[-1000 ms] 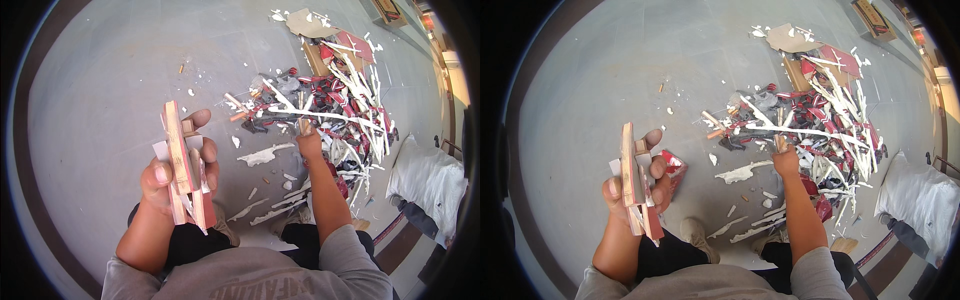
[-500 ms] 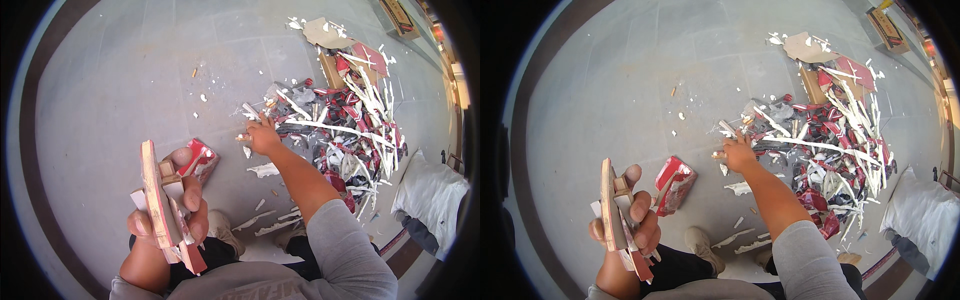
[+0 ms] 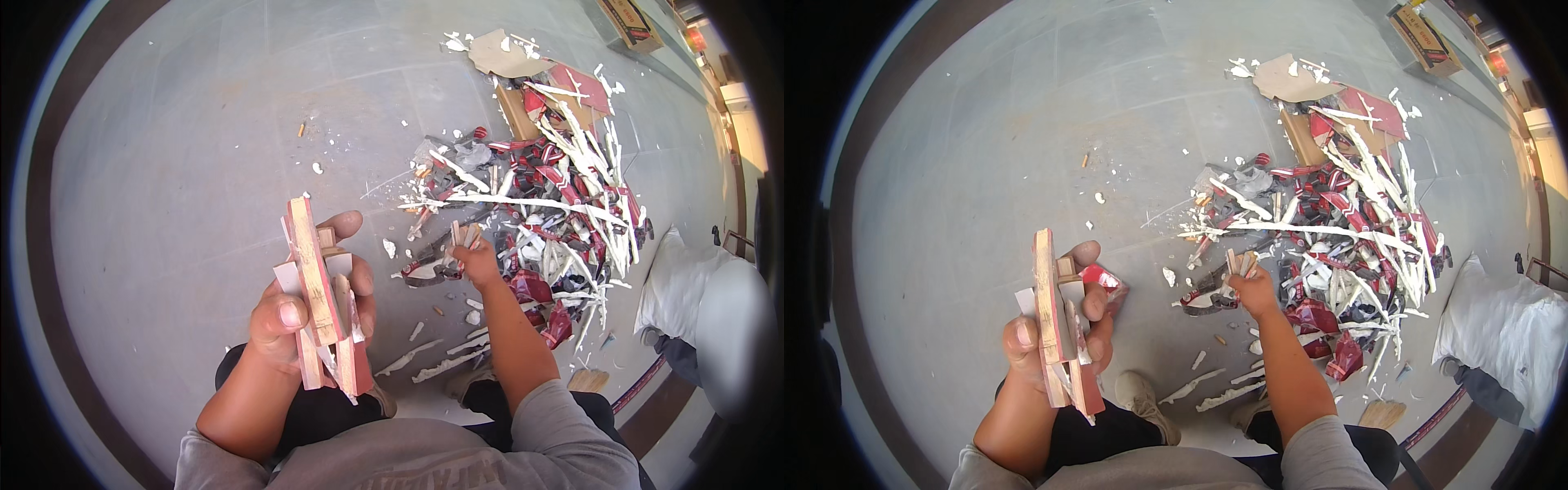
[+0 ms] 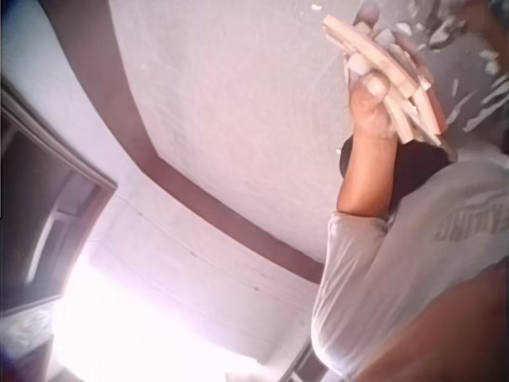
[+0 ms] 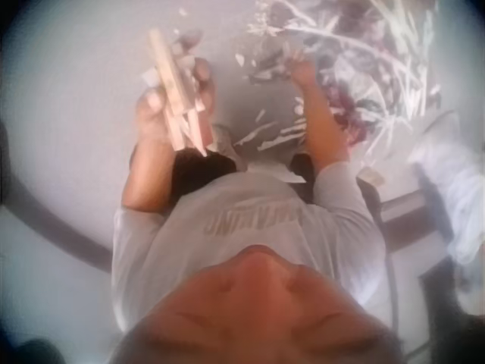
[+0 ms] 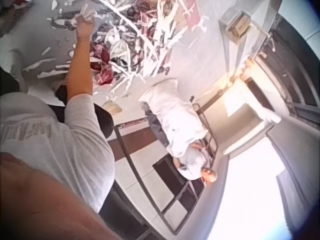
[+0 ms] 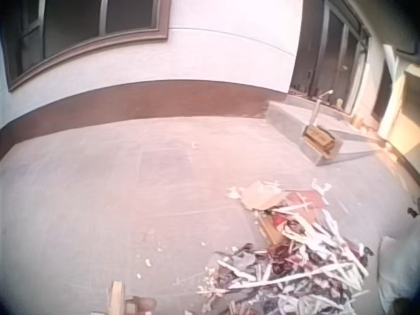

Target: The person sweeps debris on a tiled floor using a broom, gathering pieces of paper, plastic, and wood into a central pile. They then pick up some of the debris by hand and place it into a white bag held by another person.

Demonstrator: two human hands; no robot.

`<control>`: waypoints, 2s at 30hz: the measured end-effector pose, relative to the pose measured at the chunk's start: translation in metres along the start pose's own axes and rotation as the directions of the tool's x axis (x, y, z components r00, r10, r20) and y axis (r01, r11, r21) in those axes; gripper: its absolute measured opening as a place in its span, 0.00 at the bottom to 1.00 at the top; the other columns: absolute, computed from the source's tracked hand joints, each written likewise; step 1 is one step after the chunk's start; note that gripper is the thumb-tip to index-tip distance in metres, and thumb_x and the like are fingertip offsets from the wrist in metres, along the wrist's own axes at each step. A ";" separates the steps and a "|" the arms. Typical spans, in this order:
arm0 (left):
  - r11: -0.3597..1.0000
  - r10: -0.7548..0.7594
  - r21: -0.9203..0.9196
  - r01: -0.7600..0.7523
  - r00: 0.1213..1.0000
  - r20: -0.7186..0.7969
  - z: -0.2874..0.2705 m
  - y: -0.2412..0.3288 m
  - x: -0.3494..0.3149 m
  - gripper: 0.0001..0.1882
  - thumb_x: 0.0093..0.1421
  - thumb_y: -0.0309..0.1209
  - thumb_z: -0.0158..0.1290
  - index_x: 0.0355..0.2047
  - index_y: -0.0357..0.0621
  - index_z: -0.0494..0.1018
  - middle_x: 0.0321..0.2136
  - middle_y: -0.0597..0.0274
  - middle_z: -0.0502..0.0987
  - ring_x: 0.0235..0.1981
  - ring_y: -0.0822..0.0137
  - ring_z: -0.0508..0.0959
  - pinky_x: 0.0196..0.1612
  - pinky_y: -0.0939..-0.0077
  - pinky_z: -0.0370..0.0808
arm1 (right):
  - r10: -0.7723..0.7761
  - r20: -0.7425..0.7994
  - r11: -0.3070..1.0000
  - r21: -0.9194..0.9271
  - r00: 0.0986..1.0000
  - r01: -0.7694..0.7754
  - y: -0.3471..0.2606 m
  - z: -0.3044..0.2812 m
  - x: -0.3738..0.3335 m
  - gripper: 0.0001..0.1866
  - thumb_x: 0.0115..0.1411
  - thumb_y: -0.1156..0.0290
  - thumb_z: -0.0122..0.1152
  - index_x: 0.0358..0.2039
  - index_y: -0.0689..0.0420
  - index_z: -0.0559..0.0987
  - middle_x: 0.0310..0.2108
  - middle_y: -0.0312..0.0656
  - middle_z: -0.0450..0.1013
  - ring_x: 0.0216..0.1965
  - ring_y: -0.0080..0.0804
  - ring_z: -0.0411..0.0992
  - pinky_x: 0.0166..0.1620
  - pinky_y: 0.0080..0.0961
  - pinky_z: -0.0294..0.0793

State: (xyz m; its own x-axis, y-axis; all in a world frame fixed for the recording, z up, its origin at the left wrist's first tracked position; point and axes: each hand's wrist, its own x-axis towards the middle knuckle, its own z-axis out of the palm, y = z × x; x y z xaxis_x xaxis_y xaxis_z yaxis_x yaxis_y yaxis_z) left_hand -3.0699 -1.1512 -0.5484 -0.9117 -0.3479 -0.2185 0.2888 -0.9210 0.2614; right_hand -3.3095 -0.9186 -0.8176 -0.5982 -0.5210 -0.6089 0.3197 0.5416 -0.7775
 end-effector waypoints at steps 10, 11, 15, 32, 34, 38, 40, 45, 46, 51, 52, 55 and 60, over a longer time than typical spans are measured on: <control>0.999 0.016 0.039 -0.014 0.998 -0.064 -0.002 0.002 -0.011 0.55 0.43 0.38 0.67 0.70 0.41 0.52 0.42 0.44 0.78 0.31 0.49 0.83 0.29 0.59 0.82 | -0.197 -0.135 0.976 0.066 0.971 0.207 -0.033 -0.004 -0.009 0.10 0.56 0.76 0.66 0.39 0.59 0.80 0.35 0.33 0.77 0.35 0.22 0.73 0.39 0.25 0.73; 0.999 0.026 0.047 -0.023 0.997 -0.071 -0.002 0.003 -0.013 0.55 0.43 0.38 0.67 0.70 0.41 0.53 0.42 0.44 0.78 0.31 0.49 0.83 0.29 0.59 0.82 | -0.263 -0.155 0.962 0.039 0.952 0.272 -0.040 0.006 0.000 0.10 0.56 0.75 0.67 0.39 0.59 0.80 0.36 0.32 0.77 0.35 0.21 0.73 0.41 0.24 0.73; 0.997 0.042 0.068 -0.036 0.996 -0.083 -0.003 0.009 -0.018 0.55 0.42 0.38 0.68 0.69 0.40 0.54 0.41 0.44 0.78 0.32 0.48 0.83 0.30 0.58 0.83 | -0.394 0.218 0.734 -0.511 0.893 0.448 -0.078 0.045 0.021 0.17 0.52 0.67 0.67 0.43 0.55 0.81 0.41 0.43 0.79 0.43 0.45 0.78 0.51 0.43 0.73; 0.989 0.088 0.133 -0.071 0.988 -0.129 -0.004 -0.002 -0.001 0.51 0.46 0.36 0.67 0.67 0.38 0.54 0.41 0.45 0.77 0.33 0.51 0.83 0.32 0.61 0.84 | -0.303 0.003 0.888 -0.363 0.953 0.283 -0.087 0.004 -0.021 0.17 0.52 0.68 0.69 0.43 0.58 0.81 0.44 0.43 0.79 0.46 0.36 0.77 0.50 0.35 0.75; 0.983 0.070 0.177 -0.046 0.989 -0.129 0.000 -0.009 0.012 0.49 0.47 0.35 0.66 0.67 0.38 0.54 0.41 0.45 0.77 0.34 0.52 0.83 0.33 0.61 0.84 | -0.169 -0.028 0.937 0.304 0.985 0.169 -0.092 -0.031 -0.023 0.15 0.54 0.71 0.67 0.42 0.62 0.81 0.39 0.44 0.79 0.41 0.28 0.77 0.47 0.27 0.75; 0.923 0.086 0.384 0.012 0.968 -0.237 0.007 -0.026 0.029 0.45 0.50 0.29 0.64 0.66 0.37 0.54 0.40 0.47 0.77 0.35 0.55 0.82 0.39 0.61 0.83 | -0.303 0.386 0.830 0.556 0.871 0.042 -0.147 -0.049 -0.066 0.15 0.53 0.75 0.66 0.42 0.62 0.81 0.39 0.41 0.79 0.41 0.27 0.76 0.47 0.27 0.74; 0.870 0.098 0.489 0.070 0.946 -0.310 0.010 -0.033 0.036 0.42 0.52 0.24 0.61 0.66 0.37 0.54 0.40 0.50 0.76 0.38 0.59 0.80 0.45 0.59 0.81 | -0.364 0.538 0.872 0.485 0.760 0.074 -0.196 -0.043 -0.097 0.15 0.53 0.74 0.67 0.42 0.61 0.80 0.38 0.40 0.79 0.40 0.25 0.75 0.45 0.26 0.74; 0.864 0.084 0.487 0.130 0.915 -0.393 0.020 -0.067 0.048 0.40 0.54 0.24 0.59 0.66 0.40 0.56 0.45 0.54 0.74 0.44 0.60 0.78 0.47 0.58 0.80 | -0.214 0.525 0.974 0.054 0.824 0.218 -0.236 -0.007 -0.130 0.18 0.56 0.68 0.68 0.45 0.61 0.78 0.31 0.33 0.75 0.30 0.18 0.72 0.34 0.22 0.73; 0.888 0.082 0.444 0.119 0.909 -0.408 0.022 -0.072 0.049 0.39 0.55 0.25 0.59 0.66 0.40 0.56 0.46 0.54 0.74 0.45 0.60 0.78 0.48 0.58 0.80 | -0.249 0.476 0.968 0.110 0.843 0.224 -0.238 -0.005 -0.139 0.19 0.56 0.68 0.68 0.46 0.61 0.77 0.30 0.33 0.75 0.30 0.18 0.72 0.34 0.22 0.73; 0.955 0.025 0.285 0.083 0.933 -0.358 0.058 -0.110 0.034 0.37 0.57 0.27 0.59 0.66 0.43 0.56 0.48 0.54 0.74 0.48 0.58 0.78 0.51 0.57 0.79 | -0.378 0.226 0.924 0.037 0.898 0.380 -0.250 -0.026 -0.201 0.22 0.55 0.71 0.70 0.49 0.60 0.75 0.36 0.36 0.77 0.36 0.20 0.74 0.40 0.24 0.76; 0.962 0.012 0.259 0.086 0.936 -0.352 0.067 -0.119 0.026 0.37 0.57 0.27 0.59 0.66 0.44 0.57 0.49 0.54 0.74 0.49 0.58 0.78 0.52 0.56 0.78 | -0.409 0.221 0.907 -0.007 0.885 0.421 -0.263 -0.035 -0.220 0.23 0.55 0.71 0.71 0.50 0.59 0.74 0.38 0.37 0.77 0.38 0.22 0.75 0.42 0.25 0.76; 0.970 -0.055 0.199 0.137 0.929 -0.367 0.138 -0.134 0.009 0.36 0.57 0.27 0.60 0.64 0.44 0.58 0.50 0.53 0.74 0.50 0.57 0.78 0.53 0.55 0.79 | -0.473 0.177 0.855 -0.144 0.863 0.498 -0.309 -0.070 -0.278 0.25 0.54 0.71 0.71 0.52 0.59 0.73 0.41 0.41 0.75 0.44 0.27 0.75 0.47 0.29 0.75; 0.949 -0.164 0.195 0.248 0.915 -0.369 0.280 -0.124 -0.004 0.33 0.57 0.28 0.59 0.62 0.44 0.60 0.48 0.52 0.76 0.46 0.56 0.81 0.46 0.57 0.82 | -0.468 0.118 0.877 -0.057 0.876 0.477 -0.390 -0.122 -0.360 0.26 0.54 0.71 0.70 0.53 0.60 0.72 0.49 0.46 0.71 0.49 0.31 0.74 0.52 0.32 0.73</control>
State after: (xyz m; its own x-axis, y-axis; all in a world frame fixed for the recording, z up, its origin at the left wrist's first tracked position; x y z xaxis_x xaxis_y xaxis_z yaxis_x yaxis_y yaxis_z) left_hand -3.1833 -0.9869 -0.3169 -0.7735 -0.2323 -0.5898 -0.0095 -0.9261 0.3772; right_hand -3.3086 -0.8616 -0.2757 -0.5871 -0.7875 -0.1875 -0.0464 0.2640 -0.9634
